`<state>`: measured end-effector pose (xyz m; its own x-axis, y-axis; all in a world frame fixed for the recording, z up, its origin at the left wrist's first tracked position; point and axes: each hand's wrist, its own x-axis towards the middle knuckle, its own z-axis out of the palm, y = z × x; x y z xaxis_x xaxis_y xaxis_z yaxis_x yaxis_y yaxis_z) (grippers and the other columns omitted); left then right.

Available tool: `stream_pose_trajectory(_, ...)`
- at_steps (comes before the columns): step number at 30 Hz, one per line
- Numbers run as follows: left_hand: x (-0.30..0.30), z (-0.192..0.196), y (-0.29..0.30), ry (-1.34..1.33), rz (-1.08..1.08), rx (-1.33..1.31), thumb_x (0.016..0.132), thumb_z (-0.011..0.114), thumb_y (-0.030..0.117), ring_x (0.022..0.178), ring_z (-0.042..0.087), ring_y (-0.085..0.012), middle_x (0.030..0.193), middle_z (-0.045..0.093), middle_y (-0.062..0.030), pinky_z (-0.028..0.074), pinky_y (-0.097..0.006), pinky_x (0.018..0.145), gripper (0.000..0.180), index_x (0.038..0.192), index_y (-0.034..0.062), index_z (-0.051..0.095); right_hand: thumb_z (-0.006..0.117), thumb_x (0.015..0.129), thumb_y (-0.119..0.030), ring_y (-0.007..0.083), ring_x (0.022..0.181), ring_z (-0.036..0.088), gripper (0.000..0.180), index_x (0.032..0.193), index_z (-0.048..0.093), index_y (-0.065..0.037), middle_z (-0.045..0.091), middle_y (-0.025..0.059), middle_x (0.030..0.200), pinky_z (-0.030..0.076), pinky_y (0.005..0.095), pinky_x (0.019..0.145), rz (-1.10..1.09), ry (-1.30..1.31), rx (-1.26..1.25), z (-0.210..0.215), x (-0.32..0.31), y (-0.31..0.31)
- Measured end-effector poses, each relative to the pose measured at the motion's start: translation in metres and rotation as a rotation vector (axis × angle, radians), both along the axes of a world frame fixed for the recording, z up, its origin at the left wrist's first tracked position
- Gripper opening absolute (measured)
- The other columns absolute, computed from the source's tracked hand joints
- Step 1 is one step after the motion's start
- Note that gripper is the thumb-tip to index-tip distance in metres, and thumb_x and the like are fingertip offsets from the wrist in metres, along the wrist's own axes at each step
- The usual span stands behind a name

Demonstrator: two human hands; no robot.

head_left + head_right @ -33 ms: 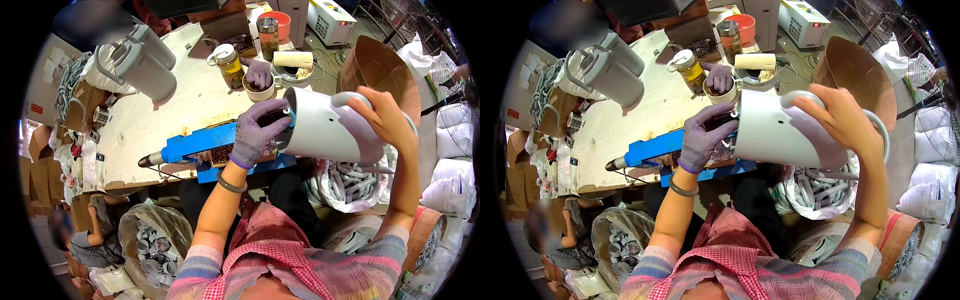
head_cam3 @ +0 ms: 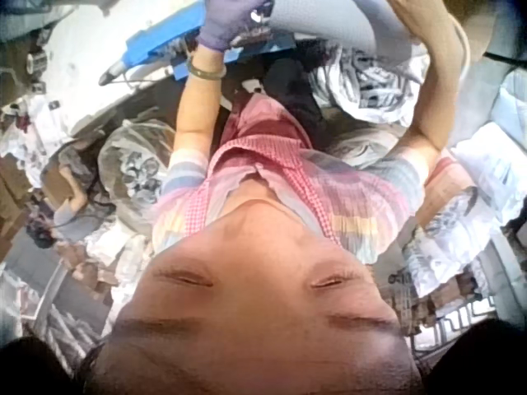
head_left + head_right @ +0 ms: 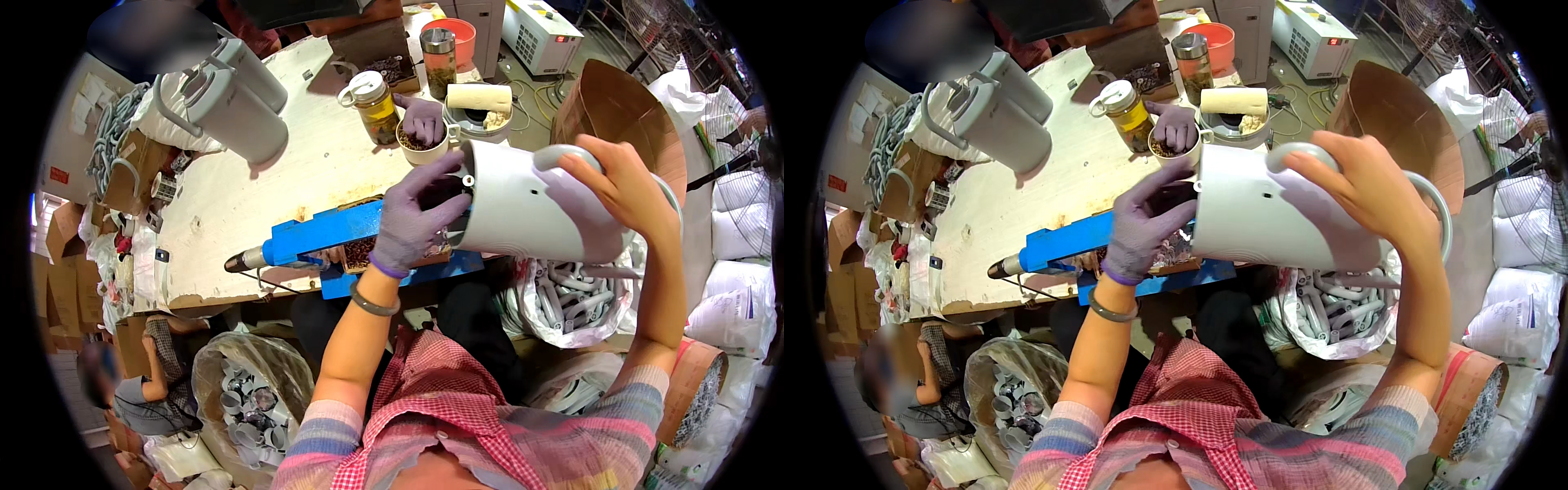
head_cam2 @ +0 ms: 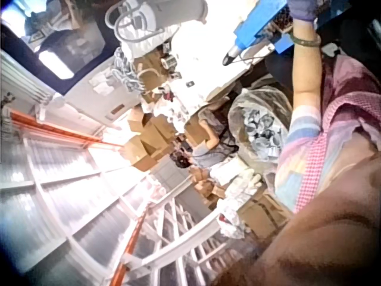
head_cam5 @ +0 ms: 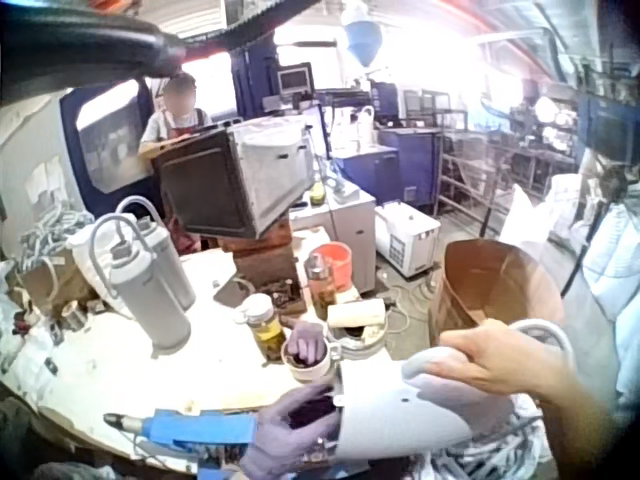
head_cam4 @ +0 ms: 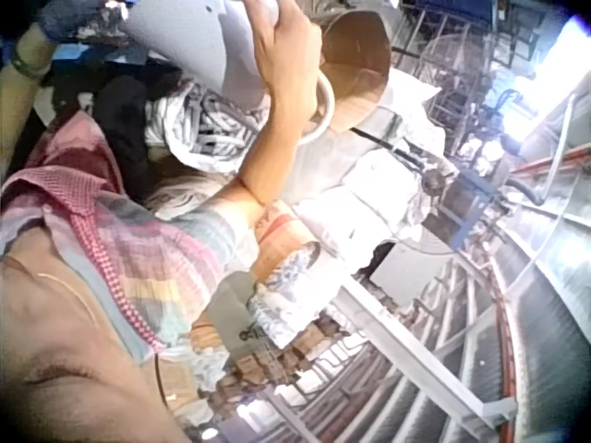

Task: The person assembles white electric kettles at a workbench. They attach handles to the kettle bodies using a blue heat gun and a metal jig, then affix labels to the finished units. The person handles multiple kettles and parts throughout the process.

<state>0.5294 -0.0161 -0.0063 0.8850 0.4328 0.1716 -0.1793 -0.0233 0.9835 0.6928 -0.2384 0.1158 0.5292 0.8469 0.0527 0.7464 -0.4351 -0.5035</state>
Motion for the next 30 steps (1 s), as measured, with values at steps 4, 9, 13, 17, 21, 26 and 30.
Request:
stream_pose_trajectory(4, -0.02, 0.018, 0.005, 0.06, 0.108, -0.264, 0.096, 0.061, 0.008, 0.091, 0.065, -0.0129, 0.105, 0.068, -0.0074, 0.053, -0.026, 0.085, 0.035, 0.129, -0.0033, 0.059, 0.057, 0.093, -0.047, 0.043, 0.072, 0.061, 0.046, 0.093, 0.067, -0.002, 0.062, 0.0249, 0.075, 0.047, 0.049, 0.067, 0.017, -0.024, -0.05, 0.003, 0.002, 0.039)
stream_pose_trajectory(9, -0.023, 0.001, 0.001, 0.305, 0.098, 0.011, 0.097, 0.063, 0.036, 0.068, 0.058, -0.0068, 0.074, 0.066, -0.0035, 0.049, -0.025, 0.063, 0.041, 0.099, -0.0047, 0.07, 0.055, 0.093, -0.055, 0.0442, 0.072, 0.063, 0.057, 0.086, 0.063, 0.001, 0.063, 0.0256, 0.07, 0.05, 0.0511, 0.068, 0.091, -0.154, -0.08, -0.003, -0.002, 0.071)
stream_pose_trajectory(13, -0.015, 0.0, -0.003, 0.32, 0.102, -0.045, 0.096, 0.063, 0.042, 0.061, 0.057, -0.0075, 0.067, 0.065, -0.0045, 0.048, -0.027, 0.058, 0.048, 0.096, -0.0047, 0.07, 0.055, 0.093, -0.055, 0.0435, 0.07, 0.063, 0.057, 0.085, 0.064, 0.001, 0.063, 0.0246, 0.07, 0.05, 0.0505, 0.067, 0.084, -0.187, -0.121, -0.001, -0.001, 0.077)
stream_pose_trajectory(17, -0.016, 0.0, -0.002, 0.352, 0.089, -0.04, 0.098, 0.061, 0.039, 0.071, 0.062, -0.0103, 0.078, 0.07, -0.0088, 0.051, -0.028, 0.067, 0.045, 0.102, -0.0054, 0.07, 0.053, 0.094, -0.054, 0.0426, 0.069, 0.063, 0.056, 0.084, 0.065, 0.001, 0.062, 0.0233, 0.068, 0.05, 0.05, 0.066, 0.12, -0.183, -0.118, -0.004, 0.002, 0.082)
stream_pose_trajectory(21, -0.019, 0.002, -0.009, 0.303, 0.113, -0.065, 0.099, 0.06, 0.034, 0.078, 0.063, -0.0117, 0.087, 0.071, -0.009, 0.051, -0.03, 0.073, 0.041, 0.106, -0.0058, 0.068, 0.049, 0.095, -0.05, 0.0405, 0.065, 0.062, 0.055, 0.076, 0.069, -0.002, 0.062, 0.0202, 0.064, 0.049, 0.0493, 0.064, 0.085, -0.184, -0.015, -0.019, 0.002, 0.086)
stream_pose_trajectory(26, -0.016, 0.01, -0.003, 0.361, 0.048, -0.141, 0.099, 0.059, 0.029, 0.081, 0.062, -0.0116, 0.092, 0.071, -0.006, 0.051, -0.029, 0.075, 0.037, 0.104, -0.0058, 0.068, 0.049, 0.095, -0.049, 0.0373, 0.057, 0.061, 0.056, 0.066, 0.072, -0.007, 0.06, 0.0166, 0.056, 0.049, 0.0457, 0.059, 0.136, -0.211, -0.093, -0.013, -0.012, 0.084)
stream_pose_trajectory(30, -0.017, 0.003, -0.002, 0.28, 0.058, -0.201, 0.1, 0.059, 0.031, 0.085, 0.062, -0.0113, 0.097, 0.07, -0.0068, 0.051, -0.028, 0.076, 0.037, 0.109, -0.0049, 0.067, 0.05, 0.095, -0.049, 0.0363, 0.055, 0.061, 0.055, 0.068, 0.073, -0.007, 0.06, 0.0161, 0.055, 0.049, 0.0457, 0.056, 0.139, -0.258, -0.078, -0.016, -0.015, 0.087)
